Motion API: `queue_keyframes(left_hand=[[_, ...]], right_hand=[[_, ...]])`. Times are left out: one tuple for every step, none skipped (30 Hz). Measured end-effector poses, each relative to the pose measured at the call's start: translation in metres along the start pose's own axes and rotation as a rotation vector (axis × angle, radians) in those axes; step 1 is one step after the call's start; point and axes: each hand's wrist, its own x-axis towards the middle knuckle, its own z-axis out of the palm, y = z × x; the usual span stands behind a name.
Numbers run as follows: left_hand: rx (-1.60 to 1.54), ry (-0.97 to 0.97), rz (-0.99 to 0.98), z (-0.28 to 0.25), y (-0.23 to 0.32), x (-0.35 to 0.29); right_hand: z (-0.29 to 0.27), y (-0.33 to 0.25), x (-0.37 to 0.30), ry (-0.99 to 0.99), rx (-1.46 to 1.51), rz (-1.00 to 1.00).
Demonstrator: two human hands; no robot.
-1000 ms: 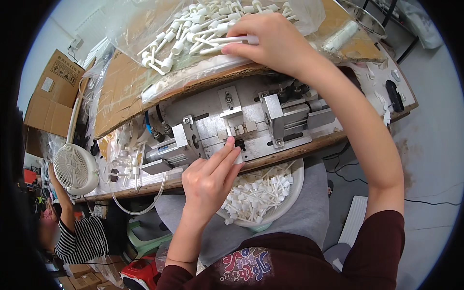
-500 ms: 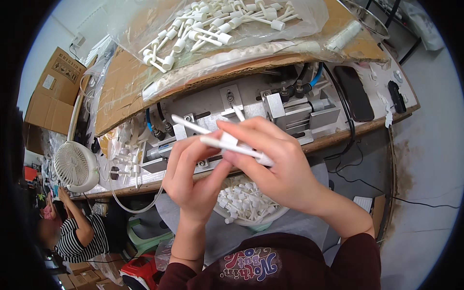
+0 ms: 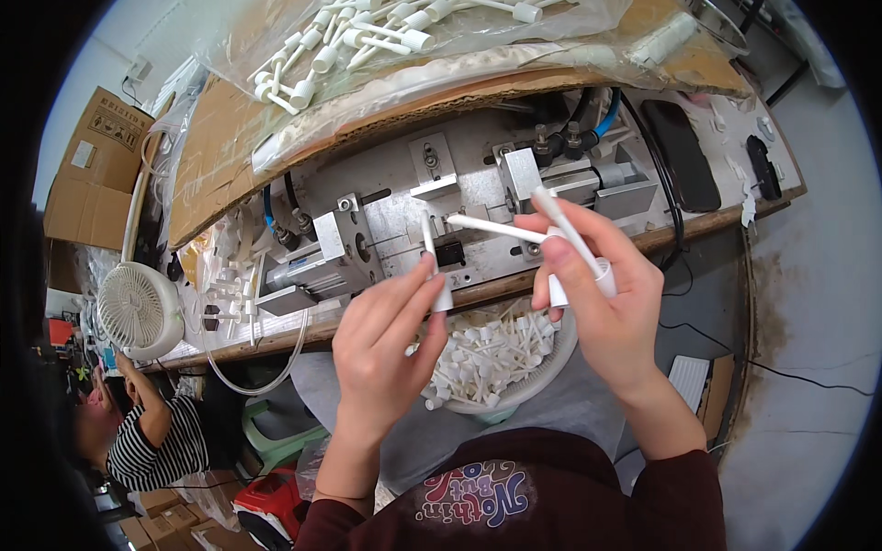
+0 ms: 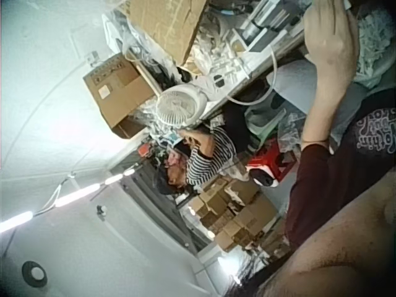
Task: Assembling small white plastic components using a pneumatic assembly machine.
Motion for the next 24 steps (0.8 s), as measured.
queue_keyframes(left_hand=[[0.058,-0.046,0.017,0.005,0.000,0.000],[0.124,-0.044,0.047,0.010,0.000,0.000],[0.153,-0.065,0.032,0.010,0.002,0.002],[0.182,-0.088,0.018,0.009,0.006,0.006],[0.211,-0.111,0.003,0.007,0.008,0.009],[0.208,-0.113,-0.007,0.008,0.007,0.011],[0.209,-0.116,-0.019,0.008,0.005,0.013],[0.210,-0.120,-0.030,0.007,0.005,0.014],[0.202,-0.128,-0.054,0.006,0.006,0.014],[0.192,-0.137,-0.073,0.003,0.007,0.015],[0.181,-0.146,-0.092,0.001,0.007,0.015],[0.163,-0.145,-0.090,0.002,0.006,0.015],[0.147,-0.142,-0.087,0.002,0.004,0.014],[0.131,-0.139,-0.084,0.002,0.003,0.014],[0.027,-0.094,-0.134,0.003,0.004,0.014],[-0.076,-0.045,-0.183,0.004,0.006,0.015],[-0.179,0.004,-0.231,0.005,0.007,0.017],[-0.317,-0.003,-0.262,0.003,0.010,0.017],[-0.454,-0.011,-0.295,-0.001,0.014,0.014],[-0.590,-0.019,-0.328,-0.003,0.016,0.013],[-0.653,-0.028,-0.289,-0.002,0.013,0.012],[-0.716,-0.035,-0.248,0.000,0.008,0.011],[-0.779,-0.043,-0.206,0.002,0.004,0.010],[-0.876,-0.071,-0.238,0.001,0.004,0.006]], right_hand=[[-0.001,-0.003,0.000,0.010,0.020,0.005],[-0.001,-0.001,-0.001,0.009,0.003,-0.029],[-0.002,0.003,-0.003,0.007,-0.013,-0.062],[-0.002,0.005,-0.004,0.007,-0.029,-0.095],[-0.003,0.004,-0.005,0.007,-0.050,-0.113],[-0.003,0.002,-0.007,0.007,-0.071,-0.131],[-0.003,0.000,-0.009,0.005,-0.089,-0.148],[-0.003,0.000,-0.010,0.003,-0.107,-0.166],[-0.003,0.003,-0.010,-0.010,-0.150,-0.253],[-0.003,0.007,-0.010,-0.018,-0.197,-0.342],[-0.003,0.010,-0.010,-0.027,-0.244,-0.431],[-0.009,0.014,-0.007,-0.086,-0.376,-0.579],[-0.009,0.016,-0.007,-0.109,-0.437,-0.633],[-0.008,0.017,-0.007,-0.131,-0.499,-0.686],[-0.008,0.016,-0.007,-0.176,-0.540,-0.705],[-0.007,0.015,-0.006,-0.224,-0.579,-0.727],[-0.007,0.014,-0.006,-0.272,-0.615,-0.749],[-0.005,0.014,-0.005,-0.324,-0.612,-0.750],[-0.001,0.014,-0.005,-0.349,-0.619,-0.757],[0.002,0.013,-0.006,-0.372,-0.627,-0.763],[0.004,0.012,-0.006,-0.394,-0.636,-0.768],[0.004,0.016,-0.004,-0.389,-0.594,-0.780],[0.005,0.018,-0.005,-0.396,-0.575,-0.781],[0.005,0.020,-0.005,-0.406,-0.554,-0.784]])
